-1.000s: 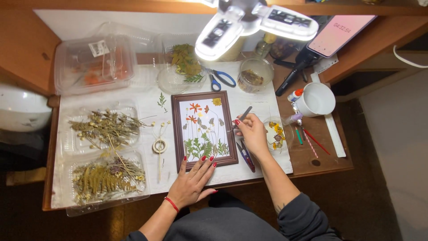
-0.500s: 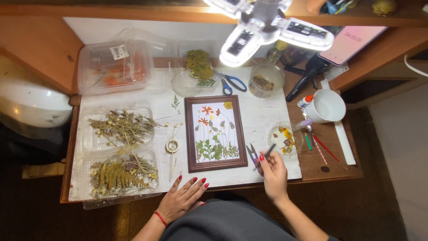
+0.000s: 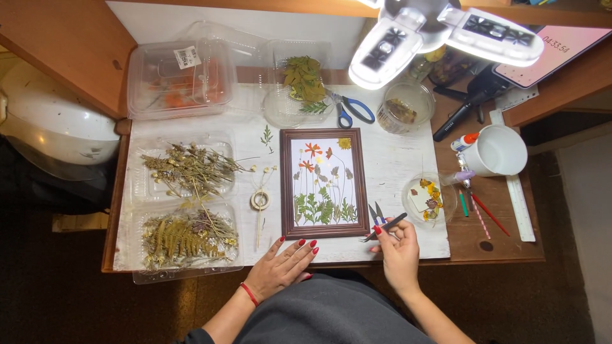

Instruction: Arranging dried flowers in a picture frame.

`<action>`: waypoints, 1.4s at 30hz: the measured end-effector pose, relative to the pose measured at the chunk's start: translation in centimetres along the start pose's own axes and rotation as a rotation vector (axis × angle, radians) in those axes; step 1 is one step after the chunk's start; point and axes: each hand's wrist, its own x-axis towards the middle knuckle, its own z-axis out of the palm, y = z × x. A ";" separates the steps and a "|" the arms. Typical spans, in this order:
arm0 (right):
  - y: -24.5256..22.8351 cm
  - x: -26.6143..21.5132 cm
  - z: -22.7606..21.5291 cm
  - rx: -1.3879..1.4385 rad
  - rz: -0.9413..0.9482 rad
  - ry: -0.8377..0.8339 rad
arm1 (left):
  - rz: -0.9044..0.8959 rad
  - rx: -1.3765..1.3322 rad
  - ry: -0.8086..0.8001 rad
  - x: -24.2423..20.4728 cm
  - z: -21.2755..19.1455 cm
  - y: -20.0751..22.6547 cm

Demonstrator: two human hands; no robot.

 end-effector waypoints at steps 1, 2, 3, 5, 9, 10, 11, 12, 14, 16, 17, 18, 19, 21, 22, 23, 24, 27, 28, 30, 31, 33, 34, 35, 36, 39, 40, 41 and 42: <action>0.0 0.6 0.0 0.001 0.000 0.002 | 0.002 0.000 0.000 0.2 0.0 0.0; 0.1 1.2 0.0 0.035 0.007 0.008 | 0.002 0.008 0.000 0.4 0.0 0.0; 0.2 1.8 0.0 0.069 0.013 0.014 | 0.002 0.016 0.000 0.6 0.0 -0.1; -1.4 3.6 0.8 0.075 0.001 0.002 | 0.009 0.027 0.013 0.7 0.1 -0.1; -4.3 7.6 2.5 0.009 0.004 -0.013 | 0.035 0.110 0.056 0.6 1.0 -0.3; -3.8 8.8 2.9 0.016 0.002 0.007 | 0.056 0.108 0.056 0.6 1.0 -0.4; -3.4 9.9 3.1 0.037 -0.025 -0.017 | 0.049 0.140 0.062 0.5 0.9 -0.4; -3.0 11.2 3.3 0.058 -0.055 -0.040 | 0.043 0.175 0.070 0.5 0.8 -0.5; -4.0 13.1 4.2 0.044 -0.070 -0.009 | 0.067 0.169 0.057 -0.2 2.0 -0.5; -4.4 14.7 4.7 0.029 -0.083 0.021 | 0.090 0.165 0.041 -0.7 3.0 -0.7; -4.3 15.4 4.7 0.068 -0.078 0.052 | 0.090 0.178 0.047 -0.9 3.4 -0.7; -4.2 16.1 4.7 0.109 -0.072 0.082 | 0.089 0.191 0.052 -1.1 3.8 -0.8; -4.1 16.5 4.8 0.118 -0.074 0.100 | 0.109 0.192 0.050 -1.3 4.0 -1.0; -4.0 17.2 4.7 0.170 -0.030 0.187 | 0.115 0.203 0.073 -1.6 4.5 -1.1; -3.6 17.6 4.7 0.176 -0.030 0.207 | 0.136 0.199 0.071 -1.7 4.5 -1.3; -3.1 18.1 4.7 0.181 -0.022 0.215 | 0.133 0.198 0.056 -1.7 4.6 -1.5; -2.7 18.4 4.4 0.182 -0.013 0.224 | 0.128 0.193 0.041 -1.8 4.7 -1.4; -1.0 19.5 4.5 0.179 -0.050 0.179 | 0.155 0.228 0.038 -1.5 4.3 -1.6; -0.7 19.7 4.9 0.179 -0.049 0.191 | 0.166 0.223 0.039 -1.5 4.3 -1.7; 0.0 20.3 6.0 0.167 -0.049 0.090 | 0.179 0.221 0.030 -1.6 4.3 -1.8; -0.2 20.3 6.6 0.166 -0.049 0.096 | 0.184 0.217 0.030 -1.6 4.5 -1.7; -0.7 20.5 8.3 0.132 0.021 -0.005 | 0.184 0.232 0.037 -1.8 4.8 -1.9; -1.3 20.2 8.9 0.132 0.023 -0.006 | 0.183 0.232 0.035 -1.8 4.8 -1.9; -2.0 19.9 9.6 0.087 0.014 -0.033 | 0.188 0.234 0.034 -1.8 4.8 -1.9; -2.7 19.7 10.4 0.041 0.003 -0.064 | 0.190 0.238 0.035 -1.8 4.8 -2.0; -4.3 19.2 12.2 -0.063 0.034 -0.106 | 0.200 0.217 0.047 -2.1 5.0 -2.2; -4.7 19.0 12.7 -0.066 0.035 -0.113 | 0.192 0.218 0.047 -2.3 5.2 -2.2; -5.0 18.8 13.2 -0.083 0.047 -0.136 | 0.205 0.240 0.039 -2.5 5.5 -2.2; -5.4 18.7 13.6 -0.100 0.057 -0.157 | 0.218 0.263 0.031 -2.6 5.7 -2.3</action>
